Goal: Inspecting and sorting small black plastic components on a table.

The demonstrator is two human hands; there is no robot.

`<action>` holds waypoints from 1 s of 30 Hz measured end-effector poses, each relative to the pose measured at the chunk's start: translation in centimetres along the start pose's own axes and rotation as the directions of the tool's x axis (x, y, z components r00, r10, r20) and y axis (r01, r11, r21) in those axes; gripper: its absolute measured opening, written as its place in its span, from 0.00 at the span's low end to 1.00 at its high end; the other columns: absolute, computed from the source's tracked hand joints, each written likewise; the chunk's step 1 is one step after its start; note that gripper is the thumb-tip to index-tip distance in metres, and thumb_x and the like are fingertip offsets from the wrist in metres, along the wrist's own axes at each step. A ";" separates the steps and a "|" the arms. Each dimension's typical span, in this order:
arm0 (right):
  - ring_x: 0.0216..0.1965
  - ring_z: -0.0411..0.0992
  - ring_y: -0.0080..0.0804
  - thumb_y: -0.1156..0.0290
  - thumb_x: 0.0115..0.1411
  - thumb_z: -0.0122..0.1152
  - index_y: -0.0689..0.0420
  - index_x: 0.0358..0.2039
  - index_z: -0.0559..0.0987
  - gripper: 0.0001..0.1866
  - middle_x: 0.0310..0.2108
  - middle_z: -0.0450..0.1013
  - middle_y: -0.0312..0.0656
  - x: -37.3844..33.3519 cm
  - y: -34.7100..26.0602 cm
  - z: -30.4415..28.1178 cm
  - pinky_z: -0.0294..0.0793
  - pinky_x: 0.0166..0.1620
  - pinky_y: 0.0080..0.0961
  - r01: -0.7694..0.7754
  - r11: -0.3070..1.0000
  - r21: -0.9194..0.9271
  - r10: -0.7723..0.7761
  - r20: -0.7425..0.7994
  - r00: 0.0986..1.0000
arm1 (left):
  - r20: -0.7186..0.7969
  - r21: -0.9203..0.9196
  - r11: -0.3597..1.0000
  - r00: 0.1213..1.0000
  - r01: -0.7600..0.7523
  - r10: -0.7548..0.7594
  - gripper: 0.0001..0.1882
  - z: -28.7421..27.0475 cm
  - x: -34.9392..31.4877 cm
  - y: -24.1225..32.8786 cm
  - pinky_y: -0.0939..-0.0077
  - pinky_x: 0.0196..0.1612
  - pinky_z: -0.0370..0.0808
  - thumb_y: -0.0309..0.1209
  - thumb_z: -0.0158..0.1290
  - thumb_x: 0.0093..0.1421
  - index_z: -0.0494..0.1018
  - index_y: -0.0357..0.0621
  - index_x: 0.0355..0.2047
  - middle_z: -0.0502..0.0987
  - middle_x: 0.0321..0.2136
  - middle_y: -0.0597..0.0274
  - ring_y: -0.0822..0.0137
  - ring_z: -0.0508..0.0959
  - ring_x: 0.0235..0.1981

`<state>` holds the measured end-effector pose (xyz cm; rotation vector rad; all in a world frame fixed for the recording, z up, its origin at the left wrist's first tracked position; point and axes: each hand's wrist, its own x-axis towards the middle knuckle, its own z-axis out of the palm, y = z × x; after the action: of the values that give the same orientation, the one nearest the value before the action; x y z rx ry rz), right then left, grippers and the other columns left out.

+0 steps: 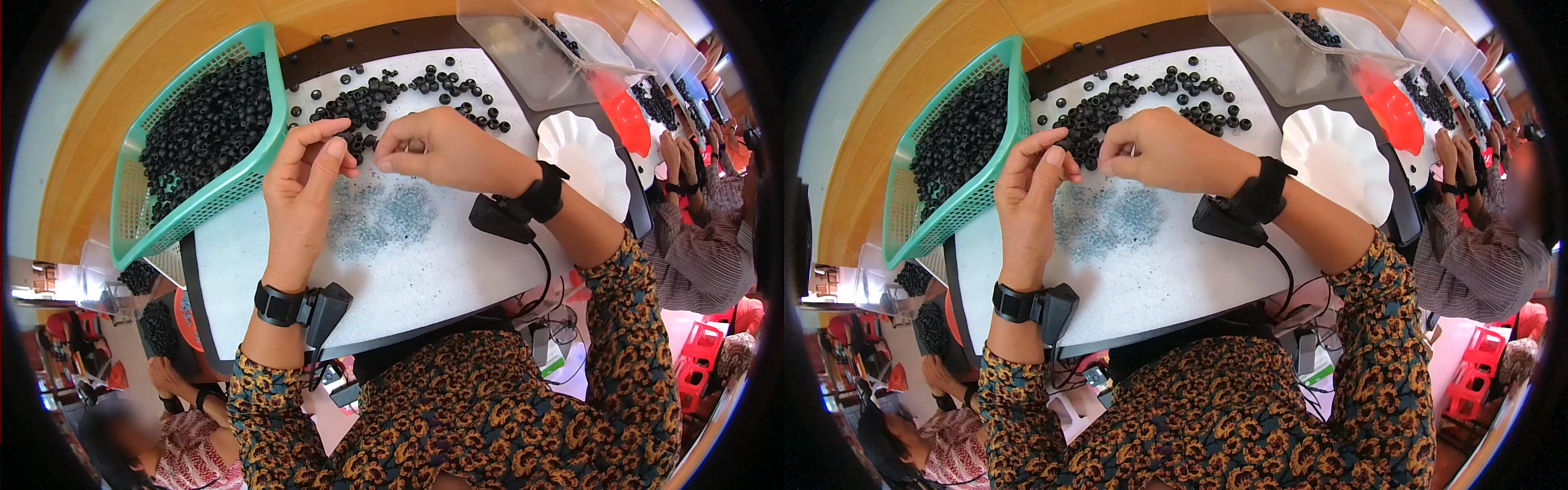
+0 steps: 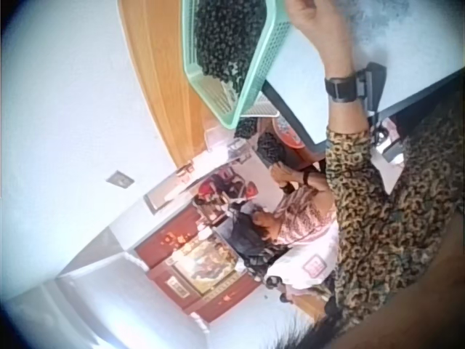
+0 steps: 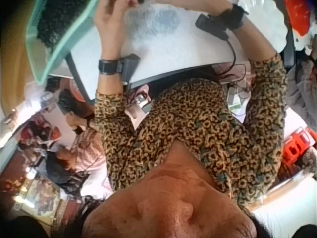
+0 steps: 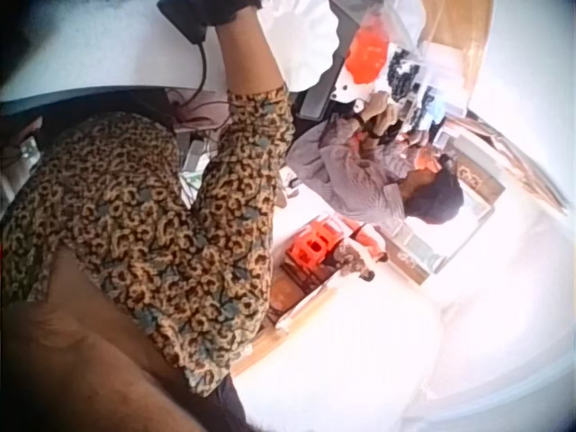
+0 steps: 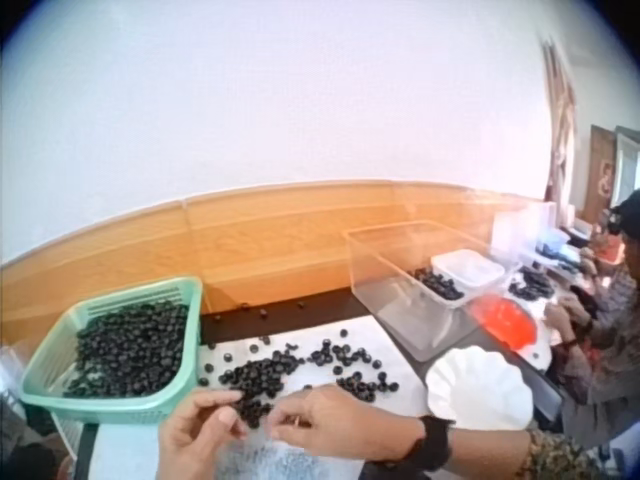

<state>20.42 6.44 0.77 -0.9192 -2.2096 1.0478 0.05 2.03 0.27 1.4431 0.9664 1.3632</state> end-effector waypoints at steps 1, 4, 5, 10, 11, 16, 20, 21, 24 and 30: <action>0.27 0.71 0.24 0.70 0.58 0.60 0.61 0.33 0.80 0.08 0.28 0.76 0.37 0.1 -0.4 0.2 0.72 0.33 0.23 -0.001 1.000 0.004 0.001 0.002 1.000 | -0.001 0.002 1.000 1.000 0.003 -0.003 0.10 -0.1 0.0 -0.1 0.81 0.37 0.73 0.28 0.51 0.65 0.74 0.38 0.44 0.73 0.31 0.65 0.75 0.74 0.32; 0.29 0.76 0.38 0.70 0.54 0.59 0.59 0.29 0.81 0.07 0.27 0.78 0.45 0.1 -1.2 0.3 0.74 0.35 0.30 0.082 0.987 -0.136 -0.079 0.028 0.996 | -0.005 -0.056 0.998 1.000 0.000 -0.001 0.10 -0.2 0.0 -0.4 0.80 0.36 0.73 0.29 0.50 0.66 0.72 0.39 0.46 0.73 0.29 0.65 0.75 0.73 0.32; 0.30 0.76 0.40 0.70 0.54 0.59 0.59 0.29 0.81 0.07 0.27 0.77 0.46 0.1 -1.5 0.4 0.74 0.36 0.32 0.078 0.980 -0.185 -0.071 0.048 0.996 | -0.003 -0.083 0.996 1.000 -0.021 0.020 0.11 -0.3 0.1 -0.6 0.80 0.36 0.73 0.29 0.50 0.66 0.71 0.39 0.46 0.73 0.29 0.64 0.75 0.73 0.31; 0.31 0.76 0.44 0.71 0.53 0.58 0.58 0.29 0.81 0.06 0.26 0.76 0.45 -0.1 -0.7 -0.2 0.74 0.36 0.37 0.103 0.874 -0.475 -0.114 0.006 0.994 | -0.026 -0.142 0.989 0.999 -0.040 0.037 0.12 -0.3 0.2 -0.5 0.79 0.36 0.74 0.28 0.50 0.65 0.70 0.37 0.48 0.73 0.30 0.64 0.75 0.73 0.31; 0.31 0.75 0.45 0.71 0.54 0.57 0.57 0.29 0.81 0.06 0.26 0.76 0.45 -0.2 -0.5 -0.5 0.73 0.36 0.37 0.094 0.872 -0.481 -0.109 -0.004 0.994 | -0.031 -0.131 0.991 0.999 -0.028 0.025 0.13 -0.3 0.2 -0.3 0.79 0.37 0.73 0.29 0.50 0.65 0.70 0.37 0.48 0.72 0.31 0.63 0.74 0.73 0.32; 0.33 0.75 0.45 0.73 0.54 0.56 0.57 0.30 0.81 0.07 0.27 0.75 0.45 -0.6 0.2 -0.7 0.73 0.38 0.37 0.158 0.912 -0.378 -0.138 0.079 0.987 | -0.034 -0.101 0.995 0.999 0.009 -0.013 0.15 -0.3 0.2 -0.3 0.79 0.37 0.73 0.29 0.50 0.65 0.69 0.37 0.50 0.72 0.32 0.63 0.74 0.74 0.33; 0.33 0.74 0.43 0.74 0.55 0.60 0.57 0.34 0.81 0.06 0.31 0.73 0.44 -0.8 0.2 -0.6 0.72 0.39 0.33 0.243 0.896 -0.372 -0.190 0.172 0.967 | -0.020 -0.077 0.997 1.000 0.008 -0.010 0.15 -0.2 0.2 -0.3 0.80 0.38 0.72 0.29 0.51 0.65 0.70 0.37 0.50 0.73 0.32 0.64 0.75 0.74 0.32; 0.34 0.74 0.42 0.74 0.55 0.60 0.57 0.34 0.81 0.06 0.31 0.72 0.43 -0.7 0.3 -0.5 0.72 0.39 0.33 0.245 0.894 -0.376 -0.185 0.189 0.964 | -0.018 -0.070 0.997 1.000 0.013 -0.015 0.14 -0.3 0.2 -0.4 0.80 0.38 0.72 0.29 0.51 0.65 0.70 0.37 0.49 0.73 0.31 0.64 0.75 0.74 0.33; 0.34 0.74 0.43 0.73 0.54 0.57 0.57 0.30 0.81 0.06 0.30 0.74 0.44 -0.8 -0.2 -0.7 0.73 0.39 0.36 0.201 0.901 -0.384 -0.132 0.199 0.971 | -0.010 -0.048 0.998 1.000 0.027 -0.028 0.14 -0.3 0.0 -0.3 0.81 0.38 0.72 0.29 0.50 0.65 0.71 0.37 0.50 0.73 0.31 0.64 0.75 0.74 0.33; 0.31 0.75 0.40 0.74 0.53 0.59 0.58 0.29 0.76 0.03 0.30 0.73 0.41 -1.3 -0.2 -0.9 0.73 0.35 0.33 0.191 0.883 -0.429 -0.120 0.189 0.975 | -0.009 -0.045 0.998 0.999 0.051 -0.051 0.14 -0.2 0.0 -0.1 0.81 0.38 0.72 0.29 0.51 0.65 0.72 0.37 0.49 0.75 0.30 0.64 0.75 0.74 0.32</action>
<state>21.82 5.78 1.27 -0.8424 -2.6708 0.5591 -0.17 2.06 0.11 1.3711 0.9672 1.3480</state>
